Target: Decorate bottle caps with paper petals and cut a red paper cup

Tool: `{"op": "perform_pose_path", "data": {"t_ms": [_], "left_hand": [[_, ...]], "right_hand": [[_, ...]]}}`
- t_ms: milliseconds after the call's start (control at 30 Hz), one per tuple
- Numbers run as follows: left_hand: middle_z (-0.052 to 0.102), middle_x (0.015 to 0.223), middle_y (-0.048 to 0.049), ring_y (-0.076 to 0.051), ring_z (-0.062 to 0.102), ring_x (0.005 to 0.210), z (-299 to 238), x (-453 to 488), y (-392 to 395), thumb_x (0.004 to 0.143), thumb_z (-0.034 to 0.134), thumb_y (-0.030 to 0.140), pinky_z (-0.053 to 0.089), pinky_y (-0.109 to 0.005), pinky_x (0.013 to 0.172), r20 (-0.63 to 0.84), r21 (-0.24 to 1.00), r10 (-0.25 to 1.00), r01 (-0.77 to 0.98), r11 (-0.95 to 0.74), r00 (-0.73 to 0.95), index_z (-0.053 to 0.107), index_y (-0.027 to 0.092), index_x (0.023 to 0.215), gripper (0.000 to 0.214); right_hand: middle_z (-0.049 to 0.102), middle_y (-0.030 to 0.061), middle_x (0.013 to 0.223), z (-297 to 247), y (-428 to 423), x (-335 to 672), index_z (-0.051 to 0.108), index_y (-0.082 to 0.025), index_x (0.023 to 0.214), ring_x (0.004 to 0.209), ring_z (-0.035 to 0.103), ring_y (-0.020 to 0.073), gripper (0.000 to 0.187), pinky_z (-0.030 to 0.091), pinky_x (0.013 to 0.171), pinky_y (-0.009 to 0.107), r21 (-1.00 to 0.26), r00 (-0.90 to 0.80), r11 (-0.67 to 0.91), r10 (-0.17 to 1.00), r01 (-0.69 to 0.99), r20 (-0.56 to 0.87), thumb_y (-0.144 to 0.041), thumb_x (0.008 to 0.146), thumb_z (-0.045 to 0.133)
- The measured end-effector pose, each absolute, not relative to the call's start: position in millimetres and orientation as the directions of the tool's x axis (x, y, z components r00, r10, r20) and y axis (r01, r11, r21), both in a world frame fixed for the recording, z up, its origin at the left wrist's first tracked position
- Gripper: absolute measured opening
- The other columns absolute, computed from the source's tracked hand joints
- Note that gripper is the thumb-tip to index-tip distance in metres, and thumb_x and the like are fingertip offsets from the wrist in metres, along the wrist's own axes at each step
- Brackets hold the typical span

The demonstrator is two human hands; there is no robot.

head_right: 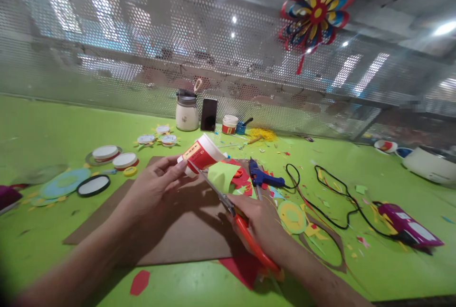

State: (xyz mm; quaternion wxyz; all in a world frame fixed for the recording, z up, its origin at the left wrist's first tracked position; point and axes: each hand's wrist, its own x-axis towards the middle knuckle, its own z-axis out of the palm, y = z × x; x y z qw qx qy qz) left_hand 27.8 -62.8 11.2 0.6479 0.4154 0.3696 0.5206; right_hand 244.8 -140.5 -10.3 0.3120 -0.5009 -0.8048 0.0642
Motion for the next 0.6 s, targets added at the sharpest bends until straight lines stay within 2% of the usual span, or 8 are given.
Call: {"op": "perform_pose_path", "data": {"t_ms": [100,233,400,500,600], "left_hand": [[0.072,0.106,-0.0133,-0.024,0.071,0.085,13.1,28.1,-63.9,0.07,0.08,0.038,0.058,-0.037,0.077,-0.039,0.94,0.99,-0.332,0.083,0.135,0.063,0.013,0.111,0.051],[0.074,0.095,-0.0128,-0.025,0.071,0.081,17.0,27.1,-64.0,0.069,0.08,0.04,0.057,-0.035,0.073,-0.037,0.956,0.987,-0.283,0.082,0.159,0.065,0.01,0.099,0.045],[0.075,0.088,-0.0072,-0.018,0.069,0.067,13.9,27.8,-60.7,0.064,0.083,0.043,0.055,-0.03,0.064,0.019,0.982,0.995,-0.19,-0.001,0.095,0.068,0.013,0.097,0.046],[0.075,0.089,-0.0075,-0.019,0.069,0.069,12.4,29.3,-60.5,0.064,0.082,0.045,0.055,-0.03,0.063,0.032,0.98,0.995,-0.198,-0.012,0.097,0.067,0.014,0.096,0.047],[0.074,0.089,-0.0084,-0.019,0.069,0.07,14.0,30.0,-62.8,0.065,0.082,0.045,0.055,-0.031,0.063,0.004,0.979,0.995,-0.201,0.017,0.104,0.066,0.013,0.096,0.047]], "right_hand": [[0.074,0.0029,0.093,-15.8,-137.6,248.9,0.067,-0.022,0.109,0.082,0.068,0.0187,0.024,0.053,0.08,0.031,-0.466,-0.332,0.49,0.862,0.736,0.383,-0.02,0.089,0.053],[0.073,0.0048,0.098,-18.3,-134.9,253.0,0.066,-0.022,0.114,0.084,0.068,0.0206,0.029,0.055,0.075,0.031,-0.478,-0.35,0.503,0.858,0.72,0.376,-0.022,0.088,0.052],[0.074,0.0068,0.1,-6.7,-140.3,249.3,0.065,-0.02,0.121,0.095,0.069,0.0237,0.033,0.055,0.085,0.034,-0.544,-0.341,0.47,0.882,0.695,0.326,-0.023,0.091,0.053],[0.074,0.0061,0.096,-4.7,-143.4,246.5,0.067,-0.019,0.119,0.093,0.07,0.0238,0.031,0.054,0.088,0.035,-0.558,-0.312,0.439,0.897,0.704,0.313,-0.026,0.091,0.054],[0.074,0.004,0.094,-9.2,-143.7,246.4,0.067,-0.021,0.119,0.087,0.07,0.0218,0.031,0.055,0.083,0.032,-0.557,-0.294,0.42,0.906,0.716,0.305,-0.025,0.091,0.054]]}}
